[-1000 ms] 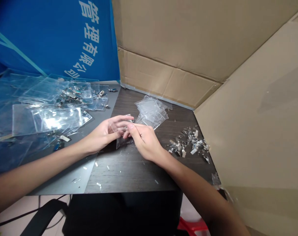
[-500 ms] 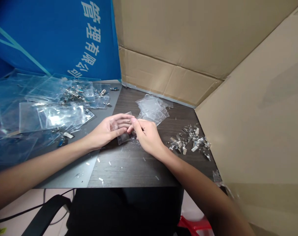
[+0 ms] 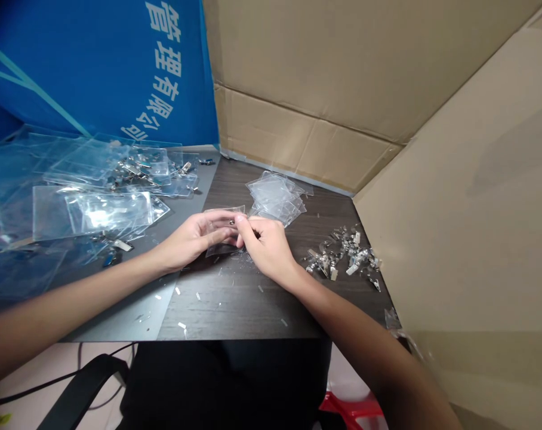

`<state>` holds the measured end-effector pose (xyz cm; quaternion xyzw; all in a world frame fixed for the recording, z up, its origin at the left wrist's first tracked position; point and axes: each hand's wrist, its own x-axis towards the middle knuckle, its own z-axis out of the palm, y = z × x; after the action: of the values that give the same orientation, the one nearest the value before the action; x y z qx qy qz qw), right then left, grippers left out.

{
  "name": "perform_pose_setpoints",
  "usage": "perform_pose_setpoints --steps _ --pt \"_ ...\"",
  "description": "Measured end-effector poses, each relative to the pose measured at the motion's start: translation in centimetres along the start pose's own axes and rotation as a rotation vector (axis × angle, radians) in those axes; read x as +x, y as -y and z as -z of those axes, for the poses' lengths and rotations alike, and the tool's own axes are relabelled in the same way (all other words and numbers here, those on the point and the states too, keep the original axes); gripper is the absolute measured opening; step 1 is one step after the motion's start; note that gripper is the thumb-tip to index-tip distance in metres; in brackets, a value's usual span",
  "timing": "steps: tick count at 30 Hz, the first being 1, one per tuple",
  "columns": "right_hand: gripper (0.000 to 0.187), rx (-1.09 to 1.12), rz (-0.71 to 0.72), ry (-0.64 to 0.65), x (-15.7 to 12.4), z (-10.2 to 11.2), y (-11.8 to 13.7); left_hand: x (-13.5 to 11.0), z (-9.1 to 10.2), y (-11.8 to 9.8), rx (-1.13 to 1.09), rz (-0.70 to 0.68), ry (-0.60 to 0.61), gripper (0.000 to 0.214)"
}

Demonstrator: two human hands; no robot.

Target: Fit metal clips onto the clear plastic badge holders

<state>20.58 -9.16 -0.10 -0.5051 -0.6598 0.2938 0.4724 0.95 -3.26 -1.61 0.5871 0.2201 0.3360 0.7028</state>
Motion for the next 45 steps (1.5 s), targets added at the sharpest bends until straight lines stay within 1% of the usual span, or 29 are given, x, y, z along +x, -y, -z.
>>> perform_pose_setpoints --steps 3,7,10,14,16,18,22,27,31,36,39,41,43,45 --pt "0.070 0.001 -0.005 -0.016 0.0 0.1 0.0 0.0 0.0 -0.1 0.035 -0.003 0.003 0.052" --pt "0.069 0.000 -0.025 0.006 -0.1 0.1 0.1 -0.1 0.1 -0.2 0.089 0.001 -0.003 0.050" --pt "0.061 0.017 -0.072 0.013 -0.1 0.1 0.2 -0.1 0.1 -0.1 0.095 -0.009 -0.026 0.047" --pt "0.044 0.058 -0.094 0.058 -0.2 0.2 0.3 -0.1 -0.1 -0.1 0.088 -0.039 -0.116 0.036" --pt "0.036 0.079 -0.091 0.101 -0.2 0.2 0.5 -0.2 -0.2 -0.2 0.077 -0.040 -0.174 0.036" --pt "0.031 0.102 -0.088 0.157 -0.2 0.2 0.7 -0.3 -0.2 -0.4 0.093 -0.042 -0.215 0.036" --pt "0.037 0.146 -0.099 0.269 -0.1 0.2 0.8 -0.4 -0.3 -0.6 0.146 -0.045 -0.266 0.038" --pt "0.046 0.288 -0.126 0.334 0.2 0.3 0.6 -0.5 -0.6 -1.0 0.177 0.030 -0.302 0.061" --pt "0.046 0.325 -0.145 0.367 0.3 0.5 0.5 -0.5 -0.9 -1.8 0.046 0.089 -0.307 0.077" --pt "0.044 0.282 -0.155 0.361 0.3 0.6 0.5 -0.5 -1.0 -2.9 -0.189 0.128 -0.238 0.089" --pt "0.047 0.286 -0.147 0.406 0.4 0.6 0.7 -0.4 -0.9 -3.1 -0.294 0.119 -0.251 0.083" --pt "0.047 0.297 -0.130 0.424 0.3 0.5 0.8 -0.3 -0.8 -3.2 -0.309 0.108 -0.268 0.077" --pt "0.044 0.295 -0.131 0.395 0.3 0.4 0.8 -0.2 -0.7 -3.2 -0.296 0.099 -0.268 0.075" --pt "0.040 0.282 -0.145 0.337 0.3 0.4 0.5 -0.1 -0.6 -3.0 -0.284 0.088 -0.258 0.077"
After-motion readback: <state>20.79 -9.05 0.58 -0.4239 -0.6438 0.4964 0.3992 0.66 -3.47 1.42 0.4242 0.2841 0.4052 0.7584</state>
